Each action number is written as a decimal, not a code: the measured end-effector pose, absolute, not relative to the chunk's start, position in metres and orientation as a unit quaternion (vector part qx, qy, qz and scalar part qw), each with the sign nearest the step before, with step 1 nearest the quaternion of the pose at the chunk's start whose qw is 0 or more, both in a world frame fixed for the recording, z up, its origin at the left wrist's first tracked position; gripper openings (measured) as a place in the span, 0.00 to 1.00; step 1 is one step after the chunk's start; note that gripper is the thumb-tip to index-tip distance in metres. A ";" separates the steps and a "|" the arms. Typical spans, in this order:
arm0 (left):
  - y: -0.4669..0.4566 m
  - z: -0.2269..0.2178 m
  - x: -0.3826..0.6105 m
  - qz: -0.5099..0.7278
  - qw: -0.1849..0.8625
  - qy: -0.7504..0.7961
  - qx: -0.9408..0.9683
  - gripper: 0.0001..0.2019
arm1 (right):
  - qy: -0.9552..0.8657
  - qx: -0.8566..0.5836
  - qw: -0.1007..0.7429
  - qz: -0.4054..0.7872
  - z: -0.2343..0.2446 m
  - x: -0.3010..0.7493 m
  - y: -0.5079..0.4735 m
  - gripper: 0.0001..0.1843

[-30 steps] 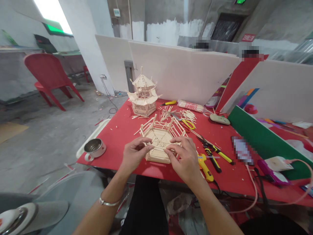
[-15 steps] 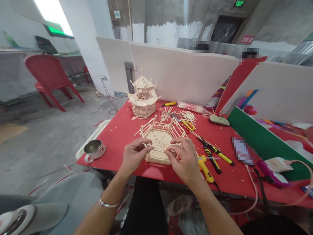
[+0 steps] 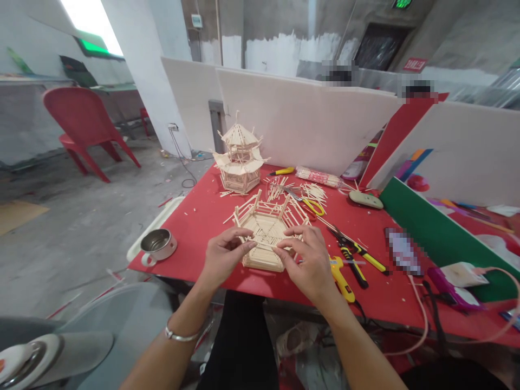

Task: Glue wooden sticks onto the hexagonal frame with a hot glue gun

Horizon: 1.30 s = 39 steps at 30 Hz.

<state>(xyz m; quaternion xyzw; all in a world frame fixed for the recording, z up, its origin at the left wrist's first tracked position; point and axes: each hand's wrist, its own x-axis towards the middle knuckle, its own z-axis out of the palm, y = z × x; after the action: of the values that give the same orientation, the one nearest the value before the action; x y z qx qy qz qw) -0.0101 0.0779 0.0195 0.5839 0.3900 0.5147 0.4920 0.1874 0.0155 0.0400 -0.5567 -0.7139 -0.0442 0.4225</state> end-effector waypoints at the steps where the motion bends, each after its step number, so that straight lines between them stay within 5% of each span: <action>1: 0.078 0.020 -0.010 0.515 0.491 0.389 0.585 0.13 | -0.714 -0.556 0.422 -0.043 0.040 0.187 0.015 0.03; 39: 0.078 0.012 -0.013 0.508 0.485 0.396 0.591 0.16 | -0.718 -0.544 0.434 -0.036 0.041 0.186 0.016 0.03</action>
<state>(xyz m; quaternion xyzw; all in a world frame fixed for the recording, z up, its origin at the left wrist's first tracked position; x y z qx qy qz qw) -0.0128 0.0782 0.0124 0.5911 0.3959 0.5082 0.4854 0.1855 0.0159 0.0409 -0.5435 -0.7176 -0.0365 0.4339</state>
